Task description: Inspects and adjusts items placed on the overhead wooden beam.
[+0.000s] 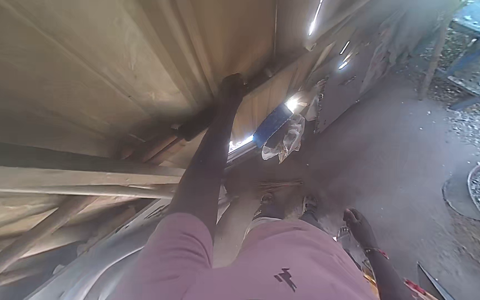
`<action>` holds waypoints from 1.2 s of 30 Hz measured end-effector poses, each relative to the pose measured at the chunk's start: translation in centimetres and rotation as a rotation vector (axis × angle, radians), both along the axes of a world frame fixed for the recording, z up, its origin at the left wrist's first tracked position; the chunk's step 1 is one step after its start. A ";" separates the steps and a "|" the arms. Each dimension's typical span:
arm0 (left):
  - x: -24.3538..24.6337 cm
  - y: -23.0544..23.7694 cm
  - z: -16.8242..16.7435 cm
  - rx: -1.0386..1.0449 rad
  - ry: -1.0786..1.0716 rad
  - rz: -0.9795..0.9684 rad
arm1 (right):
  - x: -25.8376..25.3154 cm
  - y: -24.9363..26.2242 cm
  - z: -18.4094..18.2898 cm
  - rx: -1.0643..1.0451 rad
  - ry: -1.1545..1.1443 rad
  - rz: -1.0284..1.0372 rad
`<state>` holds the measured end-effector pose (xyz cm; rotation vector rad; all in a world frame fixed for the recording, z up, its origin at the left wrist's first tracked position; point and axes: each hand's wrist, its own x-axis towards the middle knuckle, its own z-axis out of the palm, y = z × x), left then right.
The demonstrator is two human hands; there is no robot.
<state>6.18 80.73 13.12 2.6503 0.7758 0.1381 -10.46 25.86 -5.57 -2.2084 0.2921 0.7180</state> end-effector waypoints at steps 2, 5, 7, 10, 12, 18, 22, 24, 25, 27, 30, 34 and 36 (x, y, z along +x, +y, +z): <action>1.3 0.6 -0.6 0.049 0.082 -0.031 | -2.8 -1.5 0.3 -0.042 0.017 -0.107; 2.4 1.2 -1.8 0.077 0.145 -0.038 | -6.4 -3.6 0.3 -0.066 0.060 -0.260; 2.7 0.6 -1.4 0.060 0.195 -0.014 | -8.4 -5.0 -0.5 -0.072 0.064 -0.362; 2.5 0.7 -1.2 0.048 0.194 0.041 | -10.5 -6.5 -0.5 -0.104 0.084 -0.437; 0.8 0.7 -0.7 0.011 0.051 0.115 | -11.2 -7.3 -0.2 -0.103 0.074 -0.474; -11.7 -5.2 -6.2 -0.171 0.002 0.170 | -10.2 -10.3 -1.9 -0.062 0.052 -0.591; -21.6 -12.2 -16.3 -0.326 0.406 0.095 | -6.1 -10.7 -0.9 0.038 0.066 -0.578; -26.0 -14.4 -21.3 -0.391 0.523 0.083 | -3.8 -11.0 0.7 0.072 0.112 -0.496; -28.1 -15.3 -22.9 -0.417 0.585 0.084 | -2.8 -11.4 1.0 0.065 0.136 -0.434; -31.9 -16.7 -24.6 -0.442 0.710 0.105 | -0.7 -12.1 1.2 0.069 0.168 -0.355; -34.6 -17.7 -23.6 -0.483 0.791 0.219 | 2.5 -12.4 1.0 0.104 0.173 -0.354; -36.6 -18.0 -22.0 -0.501 0.767 0.347 | 4.0 -12.9 -0.2 0.119 0.220 -0.345; -37.0 -18.0 -21.3 -0.495 0.752 0.369 | 3.8 -13.2 -1.1 0.083 0.260 -0.306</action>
